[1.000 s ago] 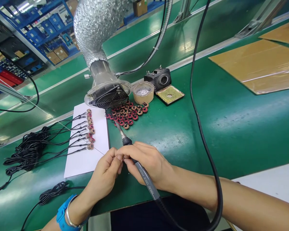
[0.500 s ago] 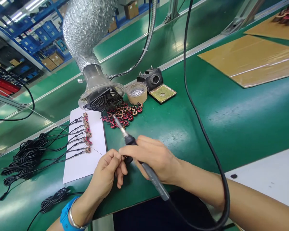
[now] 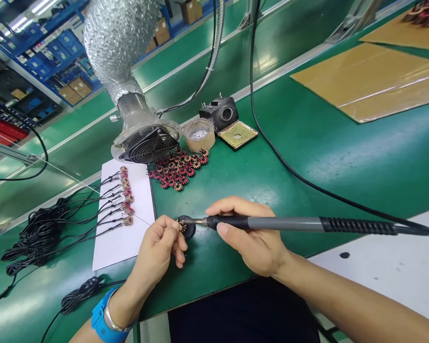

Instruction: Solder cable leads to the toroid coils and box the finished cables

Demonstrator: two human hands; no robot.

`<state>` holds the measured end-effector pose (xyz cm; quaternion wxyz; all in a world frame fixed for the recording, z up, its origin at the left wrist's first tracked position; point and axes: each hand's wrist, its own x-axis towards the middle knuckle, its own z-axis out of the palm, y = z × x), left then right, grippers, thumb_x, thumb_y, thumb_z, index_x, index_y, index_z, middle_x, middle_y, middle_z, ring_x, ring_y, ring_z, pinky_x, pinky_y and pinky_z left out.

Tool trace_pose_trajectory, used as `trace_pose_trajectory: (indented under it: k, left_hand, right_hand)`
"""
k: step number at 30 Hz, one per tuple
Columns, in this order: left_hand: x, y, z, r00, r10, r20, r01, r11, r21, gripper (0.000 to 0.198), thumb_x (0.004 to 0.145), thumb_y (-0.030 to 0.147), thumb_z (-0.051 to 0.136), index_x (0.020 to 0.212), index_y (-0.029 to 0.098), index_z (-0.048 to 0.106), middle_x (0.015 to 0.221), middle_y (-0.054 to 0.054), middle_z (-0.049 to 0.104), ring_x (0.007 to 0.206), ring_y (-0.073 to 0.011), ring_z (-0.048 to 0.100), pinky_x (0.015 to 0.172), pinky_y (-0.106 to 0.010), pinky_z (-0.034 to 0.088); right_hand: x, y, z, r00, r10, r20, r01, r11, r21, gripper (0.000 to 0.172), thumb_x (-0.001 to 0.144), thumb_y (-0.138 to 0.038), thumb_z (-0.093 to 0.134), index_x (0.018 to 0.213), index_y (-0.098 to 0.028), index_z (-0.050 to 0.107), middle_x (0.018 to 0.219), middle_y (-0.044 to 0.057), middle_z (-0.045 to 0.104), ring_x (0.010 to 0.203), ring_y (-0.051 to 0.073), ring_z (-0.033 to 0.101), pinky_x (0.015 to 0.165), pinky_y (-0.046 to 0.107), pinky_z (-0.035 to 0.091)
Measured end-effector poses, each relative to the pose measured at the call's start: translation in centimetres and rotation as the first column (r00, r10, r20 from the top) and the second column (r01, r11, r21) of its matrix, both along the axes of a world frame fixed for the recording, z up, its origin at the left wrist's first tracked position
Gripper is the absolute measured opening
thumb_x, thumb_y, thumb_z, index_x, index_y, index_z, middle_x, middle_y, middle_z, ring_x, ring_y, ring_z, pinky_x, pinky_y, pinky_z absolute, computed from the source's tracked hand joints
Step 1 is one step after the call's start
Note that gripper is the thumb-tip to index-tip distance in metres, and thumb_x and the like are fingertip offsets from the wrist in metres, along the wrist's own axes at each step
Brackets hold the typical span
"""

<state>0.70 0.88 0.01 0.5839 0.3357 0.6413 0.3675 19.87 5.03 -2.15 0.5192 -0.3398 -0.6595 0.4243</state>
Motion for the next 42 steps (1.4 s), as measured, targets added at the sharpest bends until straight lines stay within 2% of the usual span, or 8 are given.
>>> trace_pose_trajectory:
  k: [7,14,21,31,42]
  left_hand:
    - [0.0,-0.1,-0.1,1.000,-0.007,-0.030,0.008,1.000,0.027,0.027,0.087,0.043,0.053,0.078,0.019,0.044,0.052,0.006,0.060,0.034,-0.0063,0.049,0.034,-0.016,0.041]
    - [0.1,-0.2,0.1,0.997,-0.024,-0.071,0.027,0.999,0.038,0.027,0.089,0.042,0.052,0.078,0.019,0.044,0.053,0.005,0.060,0.035,-0.0059,0.050,0.036,-0.015,0.041]
    - [0.0,-0.3,-0.1,0.996,-0.034,-0.087,0.038,0.998,0.048,0.027,0.091,0.042,0.050,0.078,0.019,0.044,0.055,0.005,0.060,0.036,-0.0058,0.050,0.036,-0.015,0.041]
    - [-0.1,-0.5,-0.3,0.996,-0.046,-0.082,0.050,0.998,0.048,0.026,0.092,0.040,0.050,0.079,0.019,0.044,0.055,0.005,0.060,0.036,-0.0057,0.051,0.037,-0.015,0.042]
    - [-0.2,-0.5,-0.2,0.996,-0.051,-0.075,0.055,0.997,0.048,0.027,0.091,0.042,0.051,0.078,0.019,0.044,0.056,0.005,0.061,0.037,-0.0061,0.051,0.037,-0.015,0.042]
  right_hand:
    - [0.0,0.0,0.4,0.999,0.008,0.036,-0.007,1.000,-0.025,0.010,0.085,-0.020,0.056,0.089,-0.021,0.065,0.067,0.001,0.066,0.059,0.017,0.061,0.046,0.025,0.041]
    - [-0.1,-0.1,0.5,0.999,0.041,0.031,-0.040,0.998,-0.046,0.013,0.083,-0.016,0.055,0.090,-0.022,0.064,0.058,-0.002,0.061,0.056,0.015,0.058,0.048,0.024,0.041]
    - [-0.1,-0.2,0.3,0.998,0.034,0.052,-0.036,0.998,0.047,0.013,0.083,-0.019,0.055,0.092,-0.020,0.064,0.071,0.000,0.063,0.060,0.014,0.055,0.054,0.025,0.041]
    - [-0.3,-0.2,1.4,0.994,0.077,0.073,-0.090,0.977,0.195,0.018,0.079,-0.012,0.052,0.094,-0.016,0.062,0.065,0.000,0.058,0.053,0.011,0.049,0.050,0.025,0.039]
    - [-0.3,-0.4,1.4,0.995,0.077,0.056,-0.087,0.978,0.190,0.021,0.078,-0.011,0.052,0.096,-0.017,0.063,0.066,0.002,0.059,0.053,0.013,0.050,0.049,0.027,0.040]
